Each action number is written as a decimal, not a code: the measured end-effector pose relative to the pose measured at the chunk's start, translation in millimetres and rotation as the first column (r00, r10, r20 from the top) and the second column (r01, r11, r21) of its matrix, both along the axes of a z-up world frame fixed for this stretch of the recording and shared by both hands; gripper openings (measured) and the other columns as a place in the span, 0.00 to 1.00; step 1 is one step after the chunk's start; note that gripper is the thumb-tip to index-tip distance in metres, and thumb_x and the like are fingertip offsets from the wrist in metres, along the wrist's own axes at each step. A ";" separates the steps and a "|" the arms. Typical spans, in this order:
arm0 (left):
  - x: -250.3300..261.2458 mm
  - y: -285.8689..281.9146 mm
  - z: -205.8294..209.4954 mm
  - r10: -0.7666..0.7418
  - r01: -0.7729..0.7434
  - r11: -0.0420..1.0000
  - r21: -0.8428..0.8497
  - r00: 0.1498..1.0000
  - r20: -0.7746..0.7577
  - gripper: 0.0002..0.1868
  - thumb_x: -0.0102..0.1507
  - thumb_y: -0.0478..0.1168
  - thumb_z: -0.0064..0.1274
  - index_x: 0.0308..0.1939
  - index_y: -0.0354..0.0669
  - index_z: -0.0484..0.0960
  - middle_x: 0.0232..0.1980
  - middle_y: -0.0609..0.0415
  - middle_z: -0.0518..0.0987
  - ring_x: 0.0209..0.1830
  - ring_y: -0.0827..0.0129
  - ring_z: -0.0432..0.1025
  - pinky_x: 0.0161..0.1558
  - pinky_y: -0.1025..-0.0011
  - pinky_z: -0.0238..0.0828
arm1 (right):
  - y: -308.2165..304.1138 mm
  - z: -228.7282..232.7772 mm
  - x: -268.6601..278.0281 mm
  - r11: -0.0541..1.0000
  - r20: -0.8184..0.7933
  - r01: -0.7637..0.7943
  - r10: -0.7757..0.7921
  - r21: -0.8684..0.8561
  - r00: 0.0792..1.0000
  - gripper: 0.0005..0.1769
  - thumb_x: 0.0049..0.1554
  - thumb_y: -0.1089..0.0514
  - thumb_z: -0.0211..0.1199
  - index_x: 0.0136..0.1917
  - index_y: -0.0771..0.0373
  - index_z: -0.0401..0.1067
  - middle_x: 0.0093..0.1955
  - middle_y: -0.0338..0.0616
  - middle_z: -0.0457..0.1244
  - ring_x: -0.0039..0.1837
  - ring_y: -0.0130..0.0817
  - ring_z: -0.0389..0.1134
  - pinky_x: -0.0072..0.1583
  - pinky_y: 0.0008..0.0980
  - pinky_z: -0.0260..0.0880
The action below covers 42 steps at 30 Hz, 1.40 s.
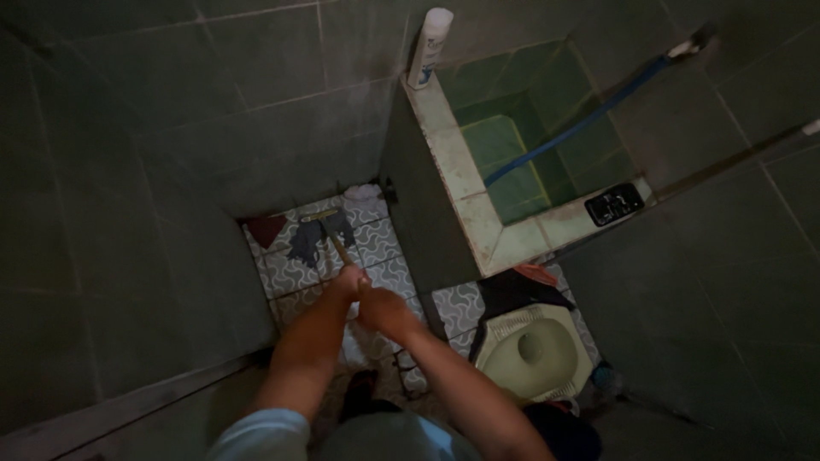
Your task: The person cleans the tiled floor of a small bathroom using a handled brush, scrubbing around a squat toilet and a water basin.
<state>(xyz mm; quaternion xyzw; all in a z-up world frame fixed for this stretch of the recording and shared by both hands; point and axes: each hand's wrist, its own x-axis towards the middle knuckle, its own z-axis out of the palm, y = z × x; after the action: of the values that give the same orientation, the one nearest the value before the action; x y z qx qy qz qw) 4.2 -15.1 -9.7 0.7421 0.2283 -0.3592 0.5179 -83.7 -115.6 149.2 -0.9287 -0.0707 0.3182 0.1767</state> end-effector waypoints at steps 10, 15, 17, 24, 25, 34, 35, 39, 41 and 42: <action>-17.4 -9.9 -9.4 0.080 -0.080 0.997 -0.022 0.997 -0.007 0.13 0.61 0.42 0.54 0.45 0.41 0.72 0.44 0.39 0.73 0.39 0.46 0.71 0.36 0.51 0.70 | -9.1 -11.8 -14.6 0.999 -0.092 0.039 -0.040 -0.017 0.995 0.48 0.54 0.62 0.62 0.83 0.62 0.46 0.56 0.60 0.69 0.56 0.55 0.72 0.56 0.48 0.73; -42.8 -41.0 -16.7 0.165 -0.165 0.983 -0.074 0.986 -0.008 0.13 0.61 0.42 0.54 0.45 0.41 0.72 0.43 0.40 0.73 0.38 0.46 0.71 0.36 0.51 0.70 | -49.1 -50.1 -50.8 0.989 -0.044 -0.042 0.036 -0.141 0.998 0.19 0.62 0.57 0.61 0.65 0.65 0.72 0.55 0.56 0.71 0.54 0.50 0.75 0.52 0.50 0.76; -59.7 -55.7 -18.4 0.211 -0.212 0.972 -0.100 0.977 -0.018 0.12 0.61 0.42 0.54 0.45 0.41 0.72 0.43 0.40 0.73 0.38 0.46 0.71 0.36 0.51 0.70 | -60.9 -42.5 -68.0 0.987 -0.153 -0.056 0.032 -0.152 0.988 0.40 0.56 0.59 0.64 0.78 0.60 0.52 0.54 0.58 0.70 0.54 0.52 0.74 0.53 0.48 0.75; -110.7 -103.4 -29.2 0.348 -0.354 0.921 -0.165 0.935 -0.062 0.12 0.62 0.42 0.53 0.44 0.42 0.72 0.42 0.40 0.73 0.37 0.47 0.71 0.35 0.51 0.70 | -104.9 -43.6 -122.4 0.961 -0.169 -0.204 0.173 -0.185 0.970 0.24 0.52 0.54 0.69 0.62 0.58 0.75 0.53 0.51 0.70 0.56 0.48 0.73 0.54 0.46 0.75; -118.2 -108.0 -32.4 0.361 -0.367 0.916 -0.165 0.930 -0.066 0.12 0.62 0.42 0.53 0.44 0.42 0.72 0.42 0.40 0.73 0.37 0.47 0.71 0.35 0.51 0.70 | -109.2 -42.2 -129.8 0.983 -0.147 -0.084 0.060 -0.161 0.987 0.27 0.56 0.52 0.65 0.69 0.54 0.68 0.52 0.54 0.70 0.55 0.51 0.73 0.53 0.48 0.74; -152.8 -119.4 -60.1 0.374 -0.382 0.913 -0.147 0.924 -0.075 0.11 0.62 0.42 0.52 0.43 0.42 0.71 0.40 0.40 0.73 0.36 0.47 0.71 0.34 0.51 0.69 | -129.4 -78.5 -187.6 0.997 -0.082 0.080 -0.081 -0.021 0.993 0.17 0.58 0.52 0.62 0.59 0.58 0.72 0.49 0.54 0.70 0.51 0.51 0.72 0.50 0.49 0.73; -162.8 -114.3 -62.0 0.376 -0.384 0.913 -0.137 0.923 -0.081 0.11 0.62 0.42 0.52 0.43 0.42 0.71 0.40 0.40 0.73 0.35 0.47 0.71 0.34 0.51 0.69 | -128.3 -87.0 -201.3 0.998 -0.079 0.066 -0.066 -0.009 0.995 0.16 0.58 0.52 0.62 0.58 0.58 0.73 0.49 0.54 0.70 0.51 0.51 0.72 0.50 0.49 0.72; -186.9 -114.1 -65.9 0.352 -0.363 0.923 -0.129 0.931 -0.096 0.10 0.62 0.42 0.52 0.43 0.42 0.71 0.40 0.41 0.73 0.35 0.47 0.71 0.33 0.51 0.69 | -132.4 -120.3 -232.3 0.998 -0.022 0.068 -0.068 -0.002 0.997 0.13 0.59 0.52 0.61 0.54 0.60 0.75 0.48 0.54 0.70 0.49 0.51 0.72 0.48 0.50 0.72; -202.9 -121.2 -67.9 0.349 -0.361 0.923 -0.132 0.931 -0.108 0.10 0.62 0.42 0.52 0.43 0.42 0.71 0.39 0.41 0.73 0.35 0.48 0.71 0.33 0.52 0.69 | -144.0 -137.7 -248.7 0.998 0.021 0.061 -0.061 -0.006 0.998 0.12 0.59 0.52 0.60 0.51 0.61 0.75 0.47 0.54 0.70 0.48 0.51 0.72 0.48 0.50 0.72; -210.5 -123.3 -67.7 0.342 -0.356 0.925 -0.136 0.933 -0.114 0.10 0.62 0.42 0.52 0.43 0.42 0.71 0.39 0.41 0.73 0.35 0.48 0.71 0.33 0.52 0.69 | -147.6 -145.2 -258.3 0.998 0.048 0.056 -0.055 -0.002 0.997 0.12 0.59 0.52 0.60 0.50 0.61 0.76 0.47 0.54 0.70 0.48 0.51 0.72 0.47 0.50 0.71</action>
<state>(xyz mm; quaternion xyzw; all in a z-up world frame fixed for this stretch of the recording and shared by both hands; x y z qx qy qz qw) -206.3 -138.5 -77.3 0.6305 0.3511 -0.3102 0.6188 -342.0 -263.3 4.1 -0.9379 -0.0485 0.2912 0.1821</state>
